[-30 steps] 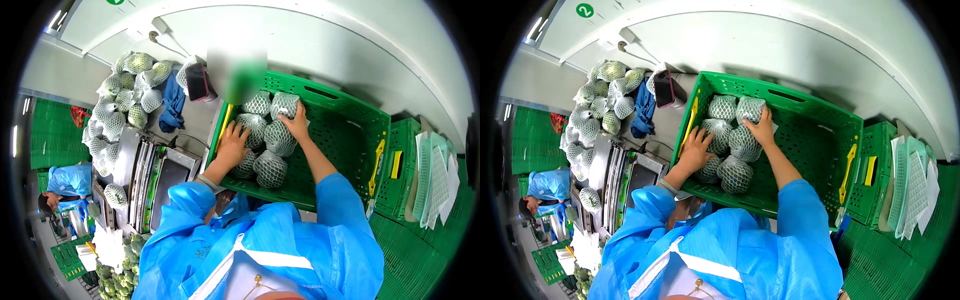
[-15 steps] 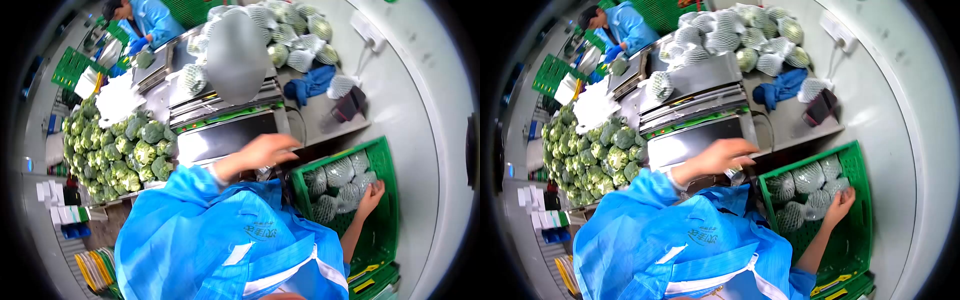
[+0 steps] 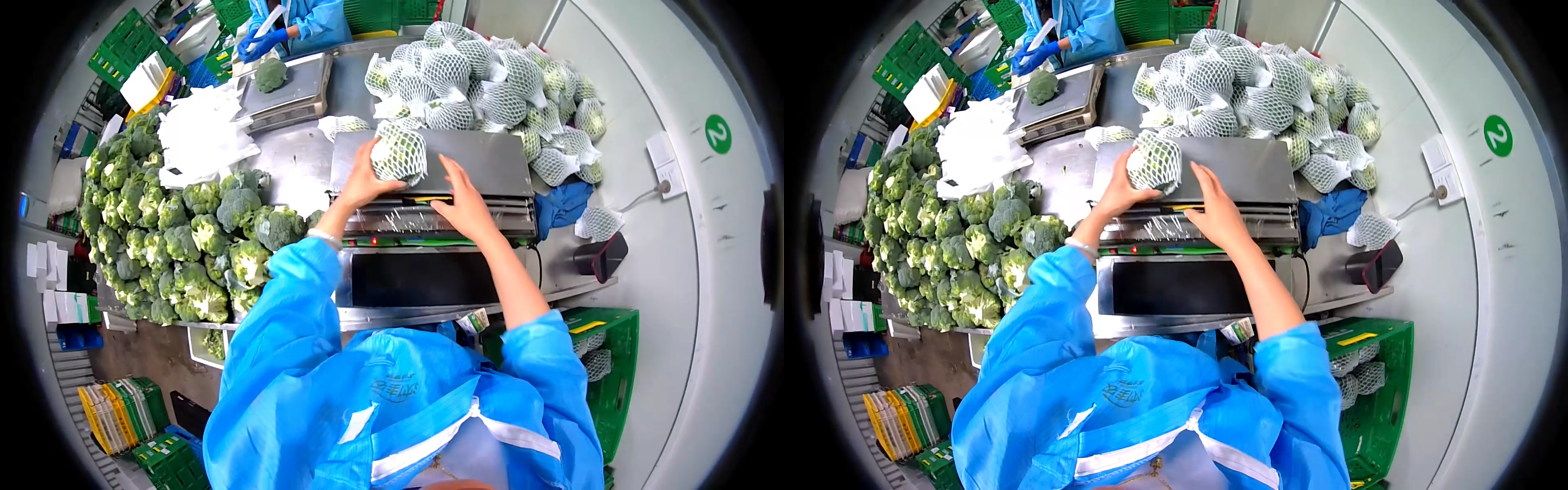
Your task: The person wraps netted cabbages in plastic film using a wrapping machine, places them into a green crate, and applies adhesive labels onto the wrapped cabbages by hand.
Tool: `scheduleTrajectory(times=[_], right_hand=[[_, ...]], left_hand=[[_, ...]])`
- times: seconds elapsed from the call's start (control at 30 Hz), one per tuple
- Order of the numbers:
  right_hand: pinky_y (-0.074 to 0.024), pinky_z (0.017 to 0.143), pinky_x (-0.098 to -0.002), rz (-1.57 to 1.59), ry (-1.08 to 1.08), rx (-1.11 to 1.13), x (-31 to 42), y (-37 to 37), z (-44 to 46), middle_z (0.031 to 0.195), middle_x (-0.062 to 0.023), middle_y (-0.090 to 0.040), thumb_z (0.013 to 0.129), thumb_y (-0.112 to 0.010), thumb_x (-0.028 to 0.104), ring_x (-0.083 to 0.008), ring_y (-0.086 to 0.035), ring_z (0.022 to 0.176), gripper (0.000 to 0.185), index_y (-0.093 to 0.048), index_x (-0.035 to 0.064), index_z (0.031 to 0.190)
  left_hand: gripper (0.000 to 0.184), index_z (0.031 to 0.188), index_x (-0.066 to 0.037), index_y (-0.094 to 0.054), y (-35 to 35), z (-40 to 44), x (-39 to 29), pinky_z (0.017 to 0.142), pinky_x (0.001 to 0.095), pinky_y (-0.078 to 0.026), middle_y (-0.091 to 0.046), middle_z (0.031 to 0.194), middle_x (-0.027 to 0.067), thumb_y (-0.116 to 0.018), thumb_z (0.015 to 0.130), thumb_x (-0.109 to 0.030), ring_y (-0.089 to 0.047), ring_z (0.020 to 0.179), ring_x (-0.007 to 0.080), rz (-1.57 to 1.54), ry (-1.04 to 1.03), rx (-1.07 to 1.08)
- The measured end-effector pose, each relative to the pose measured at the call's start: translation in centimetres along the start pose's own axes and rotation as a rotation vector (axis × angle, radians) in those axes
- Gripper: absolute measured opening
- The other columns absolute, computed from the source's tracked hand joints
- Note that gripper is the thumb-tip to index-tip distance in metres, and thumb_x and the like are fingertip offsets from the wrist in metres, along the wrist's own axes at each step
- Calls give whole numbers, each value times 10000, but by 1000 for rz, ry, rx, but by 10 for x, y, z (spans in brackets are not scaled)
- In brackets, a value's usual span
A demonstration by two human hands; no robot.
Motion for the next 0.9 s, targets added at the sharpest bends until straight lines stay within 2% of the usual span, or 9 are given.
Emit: scheduleTrajectory(times=[0.07, 0.2, 0.3, 0.43, 0.53, 0.6, 0.67, 0.77, 0.9], right_hand=[[-447, 1015, -391, -39, -16, -27, -22, -19, 35, 1449, -211, -430, 777, -748, 126, -376, -519, 1267, 939, -187, 93, 1529], [-492, 951, -399, 245, -312, 5, -57, -13, 36, 1238, -260, -605, 753, -788, 193, -353, -625, 1134, 996, -168, 28, 1514], [-491, 947, -404, 256, -298, 13, -73, 1, 10, 1278, -243, -589, 782, -764, 178, -335, -618, 1151, 954, -176, 73, 1526], [-449, 1009, -413, 110, -244, 9, -70, 30, -7, 1431, -235, -460, 790, -754, 139, -336, -534, 1261, 909, -221, 107, 1526], [-435, 1015, -419, 97, -262, -141, -63, 72, -37, 1350, -205, -533, 823, -742, 155, -360, -539, 1227, 773, -333, 69, 1473], [-439, 989, -433, -143, -234, -274, -86, 98, -68, 1268, -175, -582, 813, -760, 170, -363, -549, 1179, 624, -485, 42, 1358], [-431, 914, -444, -408, -318, -312, -104, 103, -84, 1103, -137, -624, 813, -758, 313, -343, -562, 1062, 403, -663, 37, 1091], [-414, 826, -440, -689, -360, -184, -105, 75, -84, 931, -101, -631, 820, -710, 461, -323, -560, 932, 416, -719, 52, 892], [-434, 777, -419, -503, -183, -152, -126, 31, -66, 905, -123, -629, 909, -643, 304, -308, -589, 881, 260, -647, 47, 863]], left_hand=[[1063, 1422, 0, -386, -14, 18, 0, 1079, 417, -391, -416, 1407, 272, -870, 586, -445, -480, 1281, 362, -14, 141, 107], [1042, 1392, 17, -451, -29, 47, -31, 1016, 424, -445, -486, 1340, 288, -786, 625, -603, -541, 1213, 398, 152, 195, 355], [1115, 1435, -3, -407, -48, 37, -41, 1032, 438, -433, -425, 1400, 284, -785, 617, -659, -504, 1257, 421, 106, 189, 400], [998, 1476, -22, -342, -58, 4, -49, 1045, 442, -425, -428, 1413, 258, -751, 753, -575, -486, 1282, 409, -92, 178, 387], [799, 1462, -67, -395, 0, -16, -34, 1001, 416, -464, -494, 1375, 197, -737, 842, -437, -532, 1242, 322, -171, 302, 205], [414, 1142, -22, -660, 59, -48, -29, 829, 361, -519, -646, 1147, 140, -742, 855, -308, -652, 933, 270, 164, 430, -26], [268, 829, -26, -737, 78, -89, -10, 733, 410, -498, -684, 863, 113, -757, 817, -294, -622, 810, 322, 483, 407, -173], [260, 784, -45, -736, 30, -108, -15, 761, 460, -445, -664, 867, 109, -765, 792, -304, -587, 854, 328, 607, 347, -82], [237, 775, -31, -653, -11, -94, 8, 698, 441, -426, -638, 801, 119, -690, 861, -249, -580, 775, 331, 389, 393, -12]])
Point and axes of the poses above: each hand's wrist, its own z-axis towards the middle knuckle, its own y-axis out of the back of the hand, x = y × z, the point moved 7 cm from there along z, towards the middle knuckle
